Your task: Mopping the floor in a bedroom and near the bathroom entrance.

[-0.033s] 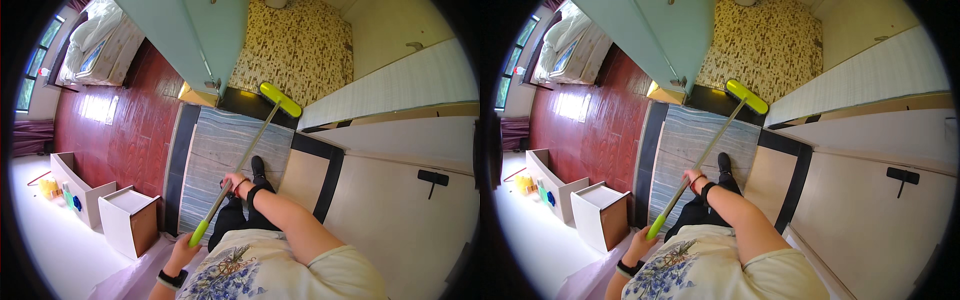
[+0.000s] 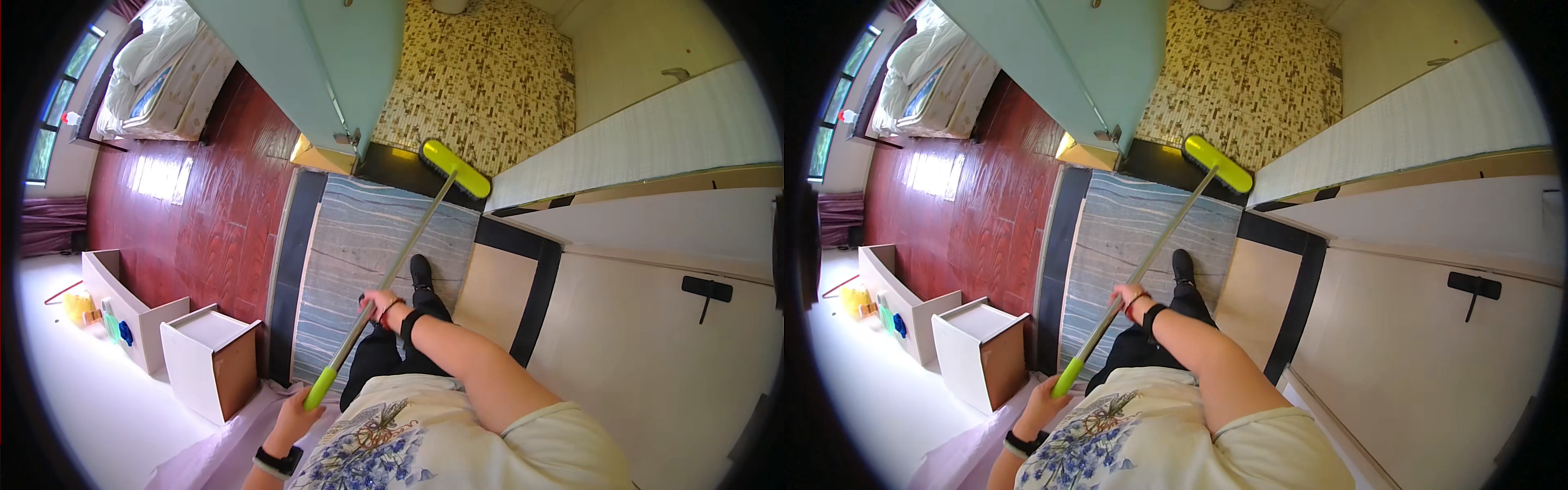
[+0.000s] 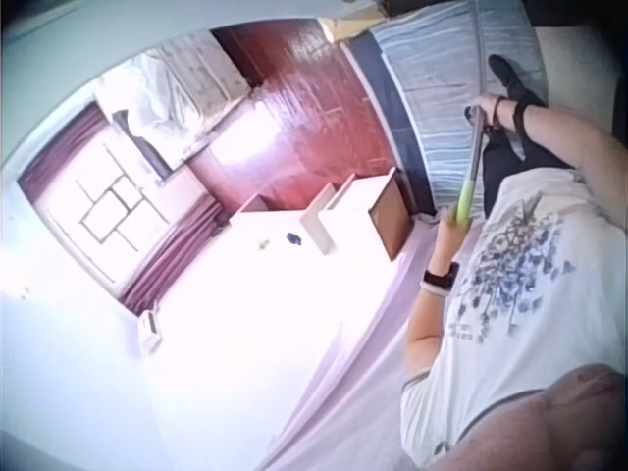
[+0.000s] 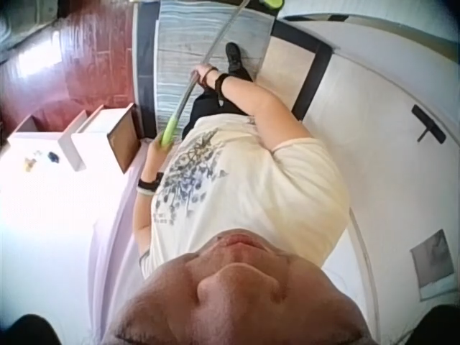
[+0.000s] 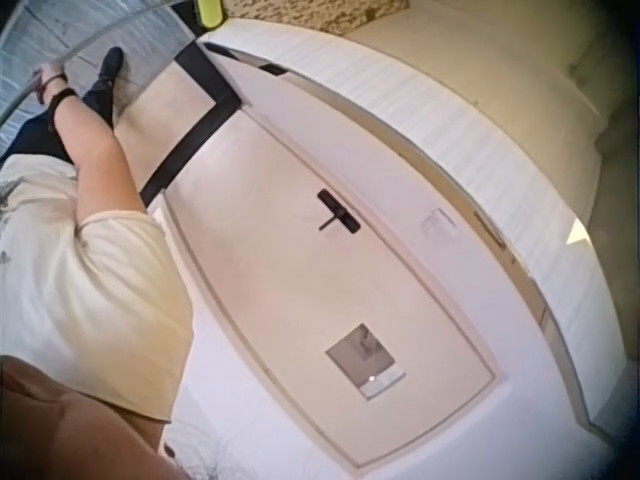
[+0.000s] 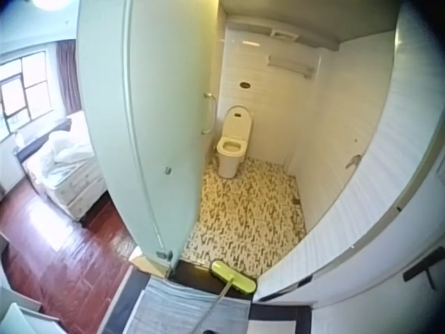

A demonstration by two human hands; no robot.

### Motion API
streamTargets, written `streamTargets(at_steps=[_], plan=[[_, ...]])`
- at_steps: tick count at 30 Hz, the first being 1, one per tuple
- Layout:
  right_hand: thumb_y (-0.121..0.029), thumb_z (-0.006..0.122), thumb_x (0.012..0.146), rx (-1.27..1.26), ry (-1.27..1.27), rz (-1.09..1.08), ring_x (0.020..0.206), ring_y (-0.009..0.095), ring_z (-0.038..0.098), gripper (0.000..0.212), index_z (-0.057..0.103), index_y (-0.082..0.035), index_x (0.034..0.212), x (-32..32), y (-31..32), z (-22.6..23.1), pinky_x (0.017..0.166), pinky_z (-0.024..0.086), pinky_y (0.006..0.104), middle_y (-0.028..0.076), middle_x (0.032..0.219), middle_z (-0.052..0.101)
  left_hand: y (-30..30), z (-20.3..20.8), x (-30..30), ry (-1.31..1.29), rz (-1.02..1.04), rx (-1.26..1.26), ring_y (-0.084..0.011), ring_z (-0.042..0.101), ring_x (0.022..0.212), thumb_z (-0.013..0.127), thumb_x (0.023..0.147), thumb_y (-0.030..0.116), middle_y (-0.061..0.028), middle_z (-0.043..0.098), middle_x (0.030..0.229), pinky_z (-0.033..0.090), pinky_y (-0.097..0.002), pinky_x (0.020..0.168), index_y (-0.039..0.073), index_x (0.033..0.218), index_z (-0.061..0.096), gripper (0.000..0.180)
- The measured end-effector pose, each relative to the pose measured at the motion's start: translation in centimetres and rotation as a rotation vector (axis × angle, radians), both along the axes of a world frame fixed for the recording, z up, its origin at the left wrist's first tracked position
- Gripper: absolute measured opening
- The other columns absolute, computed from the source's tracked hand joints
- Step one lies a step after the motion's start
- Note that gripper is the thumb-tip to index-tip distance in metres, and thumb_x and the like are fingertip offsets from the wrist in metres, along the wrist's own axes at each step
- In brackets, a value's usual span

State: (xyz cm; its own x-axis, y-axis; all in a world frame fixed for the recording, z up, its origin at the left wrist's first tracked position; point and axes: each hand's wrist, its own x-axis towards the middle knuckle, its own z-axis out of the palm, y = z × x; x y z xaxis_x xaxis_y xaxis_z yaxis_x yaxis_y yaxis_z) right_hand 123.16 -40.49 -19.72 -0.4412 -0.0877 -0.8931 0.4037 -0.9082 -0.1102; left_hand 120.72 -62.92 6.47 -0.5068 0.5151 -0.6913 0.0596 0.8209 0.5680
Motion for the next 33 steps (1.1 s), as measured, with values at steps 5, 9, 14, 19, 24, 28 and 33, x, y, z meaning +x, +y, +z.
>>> streamTargets(at_steps=[5,9,14,19,24,28,33], plan=[[-0.008,0.052,0.067,-0.098,-0.214,-0.068,0.06,0.033,0.058,0.013,0.049,0.001,0.076,1.3,-3.7,2.5,0.052,0.049,0.0439,0.014,0.067,0.055,-1.9,2.7,0.6,-0.037,0.015,-0.129,-0.0326,0.055,0.074,0.064,0.066,0.016,-0.0178,0.057,0.078,0.043,-0.0352,0.064,0.003,0.1,0.051,0.039],[-0.008,0.049,0.071,-0.132,-0.078,-0.049,0.06,0.034,0.057,0.014,0.045,0.003,0.078,1.5,0.4,0.3,0.055,0.049,0.048,0.016,0.069,0.054,1.2,1.8,0.9,-0.012,-0.007,-0.175,-0.0347,0.055,0.075,0.065,0.066,0.017,-0.0193,0.057,0.078,0.043,-0.0372,0.064,0.003,0.099,0.05,0.039],[-0.012,0.051,0.07,-0.029,-0.083,-0.128,0.056,0.033,0.055,0.017,0.045,0.003,0.073,-0.1,3.7,-0.7,0.055,0.049,0.0455,0.017,0.066,0.053,4.9,1.1,-0.1,0.074,-0.045,-0.11,-0.036,0.054,0.076,0.063,0.068,0.018,-0.0211,0.057,0.078,0.042,-0.0395,0.063,0.002,0.099,0.049,0.038],[-0.012,0.049,0.072,0.131,-0.047,0.071,0.054,0.029,0.056,0.017,0.048,0.0,0.06,-1.2,9.3,0.5,0.053,0.048,0.0421,0.014,0.059,0.054,8.9,-0.9,0.6,0.059,-0.004,-0.076,-0.0375,0.054,0.077,0.063,0.069,0.019,-0.023,0.056,0.08,0.043,-0.0397,0.063,0.0,0.099,0.048,0.038],[-0.019,0.049,0.074,0.369,-0.042,0.22,0.052,0.025,0.057,0.026,0.053,-0.002,0.055,-1.3,14.9,-0.2,0.046,0.045,0.0359,0.012,0.057,0.057,13.0,-2.8,1.9,-0.057,0.062,0.003,-0.0383,0.054,0.079,0.063,0.069,0.021,-0.0241,0.056,0.082,0.043,-0.0385,0.066,-0.002,0.102,0.048,0.042],[-0.021,0.049,0.066,0.376,-0.097,0.305,0.037,0.022,0.045,0.019,0.055,-0.005,0.058,-2.0,11.9,1.1,0.032,0.032,0.0357,0.012,0.056,0.058,10.6,-1.7,1.2,-0.005,0.12,0.045,-0.0319,0.056,0.074,0.063,0.068,0.018,-0.0208,0.056,0.078,0.043,-0.0337,0.065,-0.002,0.101,0.05,0.04],[-0.018,0.05,0.065,0.12,0.007,0.193,0.05,0.026,0.057,0.019,0.056,-0.001,0.061,0.1,2.1,-0.6,0.041,0.042,0.0342,0.014,0.057,0.057,3.0,1.5,2.1,0.019,0.124,0.021,-0.0255,0.056,0.07,0.064,0.066,0.014,-0.0166,0.057,0.077,0.043,-0.0308,0.065,0.0,0.099,0.052,0.038]])
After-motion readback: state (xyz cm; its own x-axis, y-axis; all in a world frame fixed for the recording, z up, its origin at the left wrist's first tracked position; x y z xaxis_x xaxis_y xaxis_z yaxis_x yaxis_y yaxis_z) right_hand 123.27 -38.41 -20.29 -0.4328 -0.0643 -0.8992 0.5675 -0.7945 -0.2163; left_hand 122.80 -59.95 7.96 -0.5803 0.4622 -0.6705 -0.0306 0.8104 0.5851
